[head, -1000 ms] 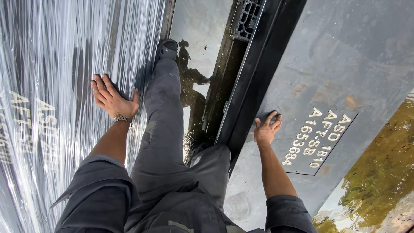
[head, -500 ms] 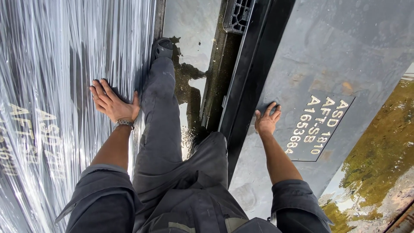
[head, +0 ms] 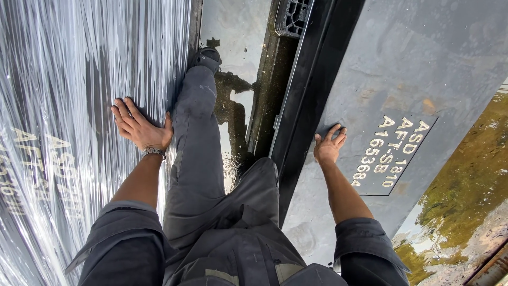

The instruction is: Manually applying plastic stretch film to wrap and secure large metal slabs on pallets.

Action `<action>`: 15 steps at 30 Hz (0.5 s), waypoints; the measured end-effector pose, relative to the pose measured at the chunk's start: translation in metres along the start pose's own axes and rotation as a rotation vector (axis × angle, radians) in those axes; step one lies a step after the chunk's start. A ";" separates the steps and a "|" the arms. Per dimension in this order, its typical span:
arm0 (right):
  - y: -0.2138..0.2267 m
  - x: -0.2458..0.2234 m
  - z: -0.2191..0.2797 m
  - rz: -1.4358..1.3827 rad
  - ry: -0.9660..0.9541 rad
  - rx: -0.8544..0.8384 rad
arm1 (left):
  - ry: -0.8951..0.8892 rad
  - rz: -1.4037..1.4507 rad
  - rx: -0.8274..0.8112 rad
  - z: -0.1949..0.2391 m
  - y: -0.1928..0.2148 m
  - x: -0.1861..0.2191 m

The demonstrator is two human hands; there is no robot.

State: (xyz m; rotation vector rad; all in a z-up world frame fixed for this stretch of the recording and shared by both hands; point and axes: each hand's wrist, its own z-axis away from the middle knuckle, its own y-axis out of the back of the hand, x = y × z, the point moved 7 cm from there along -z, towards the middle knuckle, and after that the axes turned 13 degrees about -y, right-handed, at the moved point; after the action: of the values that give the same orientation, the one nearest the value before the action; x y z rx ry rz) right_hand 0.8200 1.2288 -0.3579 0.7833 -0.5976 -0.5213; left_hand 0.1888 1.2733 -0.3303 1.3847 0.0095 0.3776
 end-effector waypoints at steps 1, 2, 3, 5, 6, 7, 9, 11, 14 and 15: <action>0.001 -0.001 -0.002 -0.005 -0.003 0.005 | -0.006 0.003 0.005 0.000 -0.004 -0.002; 0.001 -0.002 -0.003 -0.009 -0.004 0.007 | -0.027 -0.020 0.005 0.000 -0.007 -0.003; 0.001 -0.003 -0.003 -0.008 -0.001 0.005 | -0.041 -0.046 0.003 0.004 -0.010 -0.006; 0.011 -0.010 0.002 -0.026 -0.004 -0.013 | -0.005 -0.014 -0.018 -0.003 0.000 0.000; 0.015 -0.013 0.004 -0.043 -0.010 -0.032 | 0.029 0.018 -0.041 -0.004 0.003 0.002; 0.010 -0.005 0.012 -0.036 -0.017 -0.037 | 0.028 0.019 -0.052 0.000 0.003 0.000; 0.007 -0.001 0.011 -0.037 -0.038 -0.048 | -0.022 -0.008 0.020 -0.007 0.004 0.005; 0.016 -0.018 -0.003 -0.044 -0.023 -0.019 | -0.045 -0.013 0.032 -0.006 -0.001 0.001; 0.004 0.005 0.018 -0.018 -0.016 -0.027 | -0.045 -0.013 -0.020 0.013 0.004 0.000; 0.007 -0.003 0.010 -0.033 0.006 -0.005 | -0.027 0.008 -0.001 -0.003 0.005 0.005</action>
State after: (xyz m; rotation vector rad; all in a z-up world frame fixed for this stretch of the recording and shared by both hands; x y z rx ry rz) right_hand 0.8127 1.2301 -0.3478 0.7912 -0.5787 -0.5506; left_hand 0.1912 1.2777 -0.3253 1.3887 -0.0185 0.3651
